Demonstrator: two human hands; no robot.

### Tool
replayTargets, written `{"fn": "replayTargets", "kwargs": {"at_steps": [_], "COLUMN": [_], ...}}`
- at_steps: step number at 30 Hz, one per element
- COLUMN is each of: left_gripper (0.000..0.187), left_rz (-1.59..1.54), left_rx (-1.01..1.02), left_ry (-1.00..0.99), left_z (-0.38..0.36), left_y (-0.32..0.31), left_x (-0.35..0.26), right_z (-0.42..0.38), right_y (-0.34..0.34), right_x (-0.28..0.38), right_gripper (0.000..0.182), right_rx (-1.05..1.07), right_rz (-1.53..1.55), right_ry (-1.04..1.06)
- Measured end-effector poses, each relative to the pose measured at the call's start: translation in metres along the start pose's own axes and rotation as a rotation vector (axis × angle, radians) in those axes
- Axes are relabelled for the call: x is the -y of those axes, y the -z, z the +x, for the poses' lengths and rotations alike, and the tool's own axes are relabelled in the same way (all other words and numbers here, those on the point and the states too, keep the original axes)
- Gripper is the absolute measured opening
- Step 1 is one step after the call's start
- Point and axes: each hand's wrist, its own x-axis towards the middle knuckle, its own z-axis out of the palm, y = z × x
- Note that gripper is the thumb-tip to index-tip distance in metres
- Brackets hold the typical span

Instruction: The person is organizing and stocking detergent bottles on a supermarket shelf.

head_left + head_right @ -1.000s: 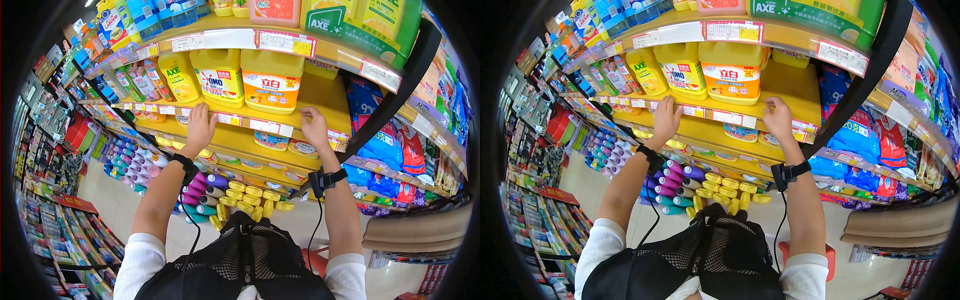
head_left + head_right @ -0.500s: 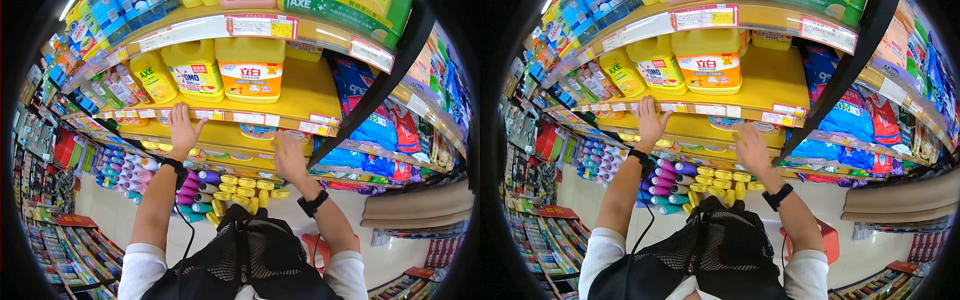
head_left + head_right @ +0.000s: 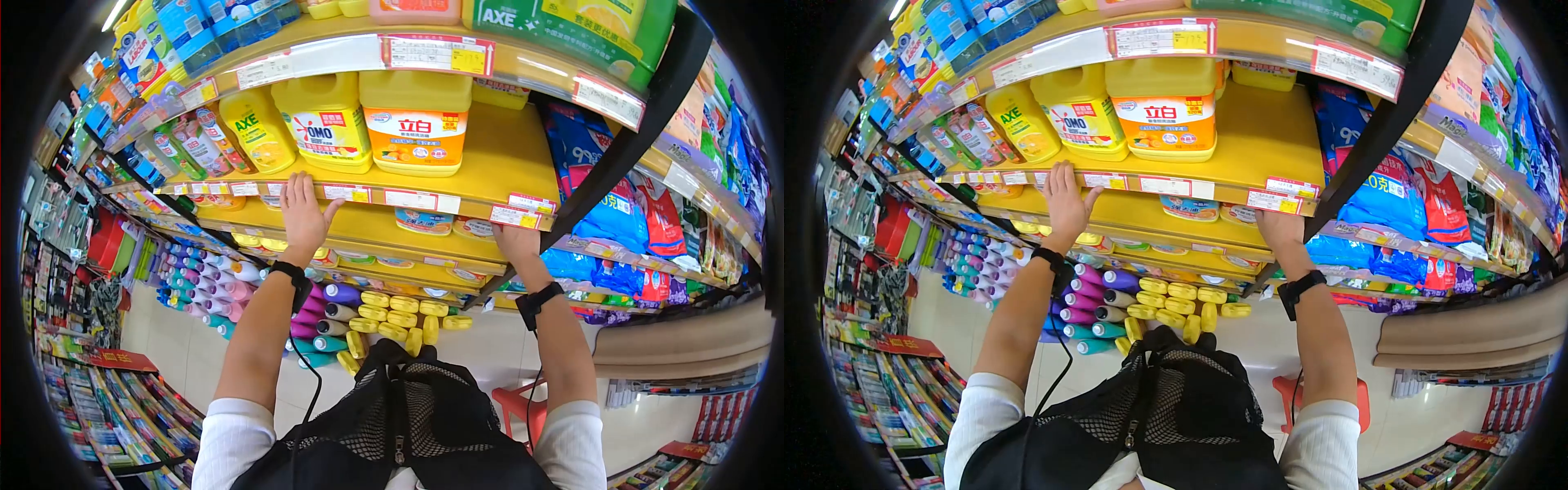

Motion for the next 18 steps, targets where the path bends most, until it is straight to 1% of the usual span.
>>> {"fn": "replayTargets", "kwargs": {"at_steps": [1, 4, 5, 8, 12, 15, 18], "left_gripper": [0.081, 0.079, 0.078, 0.078, 0.079, 0.079, 0.079], "left_rz": [-0.004, -0.02, -0.027, -0.018, -0.033, -0.028, -0.029], "left_rx": [0.002, -0.005, -0.005, -0.003, 0.023, 0.03, 0.026], "left_ry": [0.004, 0.005, 0.006, 0.008, 0.024, 0.029, 0.03], "left_z": [0.0, 0.002, 0.001, 0.002, 0.003, 0.002, 0.001], "left_y": [0.001, 0.004, 0.004, 0.006, 0.009, 0.007, 0.004], "left_x": [0.0, -0.001, -0.002, -0.004, -0.003, -0.006, -0.004], "right_z": [0.005, 0.015, 0.017, 0.012, -0.002, -0.016, -0.027], "right_y": [-0.016, -0.02, -0.016, -0.006, -0.004, 0.011, 0.025], "right_x": [-0.008, -0.011, -0.009, -0.006, -0.001, 0.003, 0.011], "right_gripper": [0.033, 0.033, 0.032, 0.033, 0.044, 0.051, 0.054], "right_rx": [-0.141, -0.147, -0.09, -0.126, -0.083, -0.139, -0.234], "right_rz": [-0.059, -0.084, -0.067, 0.016, 0.074, 0.169, 0.114], "right_ry": [0.052, 0.086, 0.06, 0.056, 0.007, 0.093, 0.143]}}
